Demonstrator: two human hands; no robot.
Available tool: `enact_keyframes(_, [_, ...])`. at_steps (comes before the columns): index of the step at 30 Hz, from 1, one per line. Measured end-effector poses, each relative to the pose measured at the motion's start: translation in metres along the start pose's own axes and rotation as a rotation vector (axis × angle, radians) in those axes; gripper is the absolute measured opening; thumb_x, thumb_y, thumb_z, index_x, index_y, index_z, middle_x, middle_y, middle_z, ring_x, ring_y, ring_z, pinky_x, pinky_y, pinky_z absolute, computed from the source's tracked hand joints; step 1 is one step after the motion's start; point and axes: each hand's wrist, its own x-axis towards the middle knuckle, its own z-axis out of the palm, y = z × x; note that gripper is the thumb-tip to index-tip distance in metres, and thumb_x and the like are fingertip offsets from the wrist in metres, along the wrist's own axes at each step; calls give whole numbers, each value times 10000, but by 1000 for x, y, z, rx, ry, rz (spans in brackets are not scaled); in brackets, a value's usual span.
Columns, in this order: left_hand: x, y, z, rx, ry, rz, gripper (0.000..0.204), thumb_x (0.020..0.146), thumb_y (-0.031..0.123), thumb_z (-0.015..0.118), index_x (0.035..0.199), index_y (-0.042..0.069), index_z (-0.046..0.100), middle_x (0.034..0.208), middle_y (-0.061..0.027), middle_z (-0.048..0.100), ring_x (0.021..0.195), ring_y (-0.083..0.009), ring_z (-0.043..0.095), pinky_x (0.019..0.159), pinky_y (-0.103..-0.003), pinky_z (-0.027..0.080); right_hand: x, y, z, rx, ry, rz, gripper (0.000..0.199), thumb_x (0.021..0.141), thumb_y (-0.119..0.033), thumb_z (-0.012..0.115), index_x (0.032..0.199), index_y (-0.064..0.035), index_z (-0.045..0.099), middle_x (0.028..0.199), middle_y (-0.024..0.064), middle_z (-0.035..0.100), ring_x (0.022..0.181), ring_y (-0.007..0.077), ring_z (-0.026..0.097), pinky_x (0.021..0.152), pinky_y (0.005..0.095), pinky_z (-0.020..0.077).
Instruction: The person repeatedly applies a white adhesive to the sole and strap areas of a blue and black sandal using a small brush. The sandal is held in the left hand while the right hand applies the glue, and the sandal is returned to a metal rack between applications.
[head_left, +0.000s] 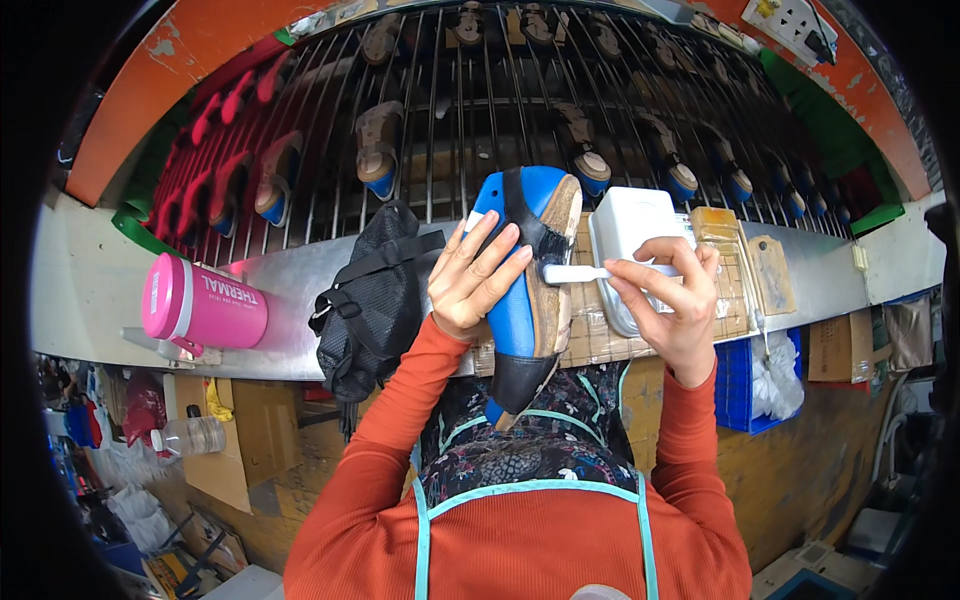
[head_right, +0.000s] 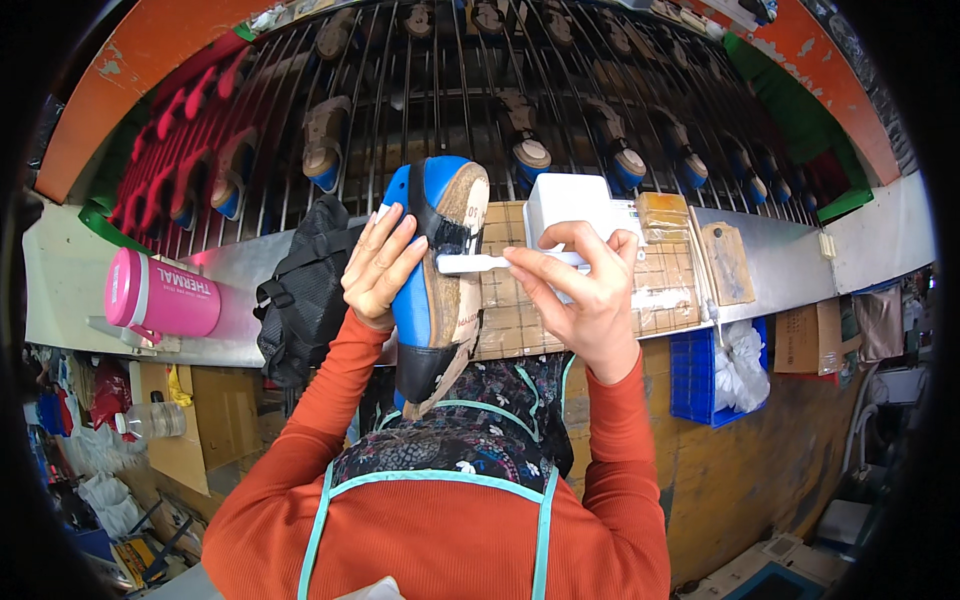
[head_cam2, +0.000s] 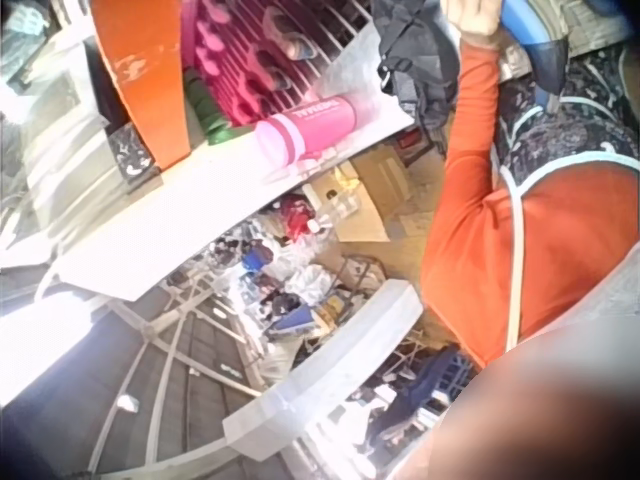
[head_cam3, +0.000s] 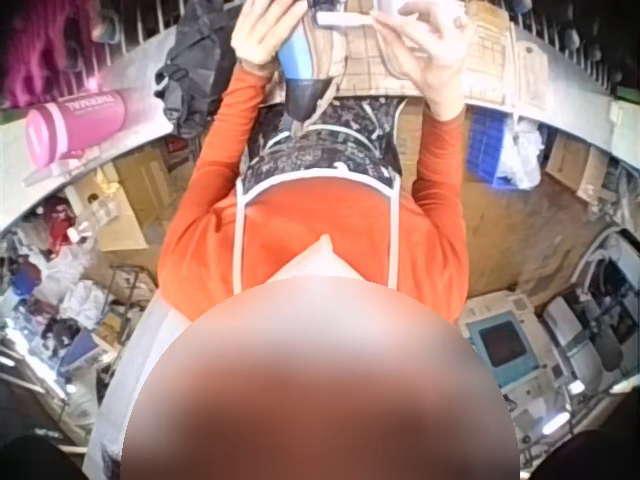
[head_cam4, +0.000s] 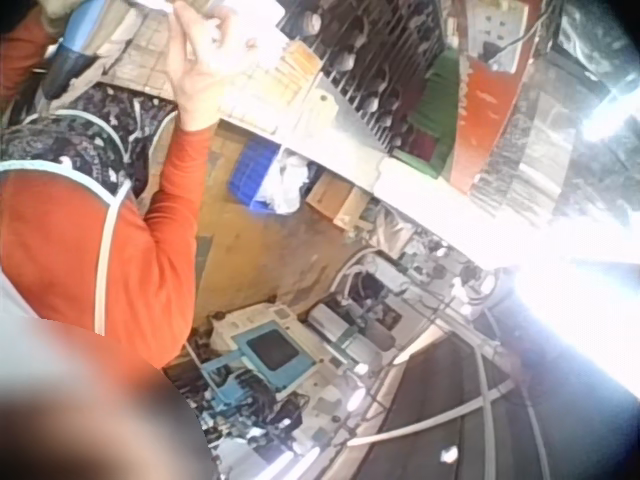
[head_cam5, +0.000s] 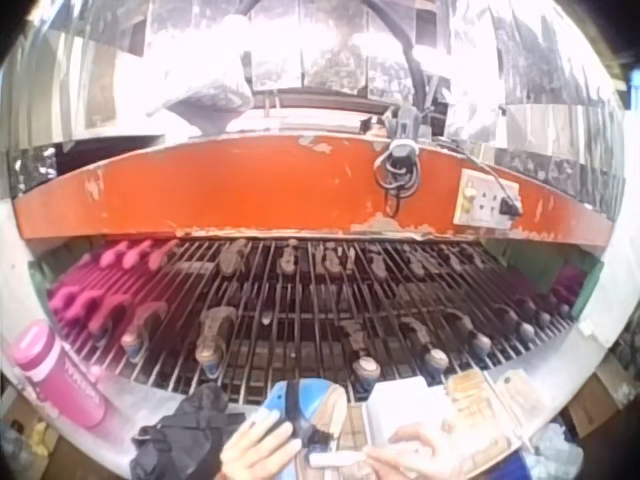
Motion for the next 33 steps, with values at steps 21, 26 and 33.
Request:
enact_keyframes(21, [11, 1, 14, -22, 263, -104, 283, 784, 89, 694, 1066, 84, 698, 1151, -163, 670, 1129, -374, 614, 961, -475, 493, -38, -27, 32, 763, 130, 571, 165, 795, -16, 731, 959, -26, 742, 868, 56, 596, 743, 105, 544, 622, 219, 426])
enact_keyframes(26, [5, -4, 6, 53, 185, -54, 305, 778, 103, 701, 1083, 109, 703, 1166, -133, 671, 1145, -357, 608, 971, -485, 481, -42, -38, 30, 544, 135, 526, 151, 789, -25, 734, 939, -41, 752, 889, 59, 605, 728, 102, 544, 639, 237, 434])
enact_keyframes(33, [1, -2, -1, 77, 104, -23, 309, 777, 112, 710, 1085, 124, 703, 1179, -91, 672, 1150, -336, 608, 971, -490, 479, -33, -40, 35, 260, 153, 435, 207, 774, -104, 763, 980, -118, 757, 901, 13, 616, 681, 99, 516, 748, 283, 294])
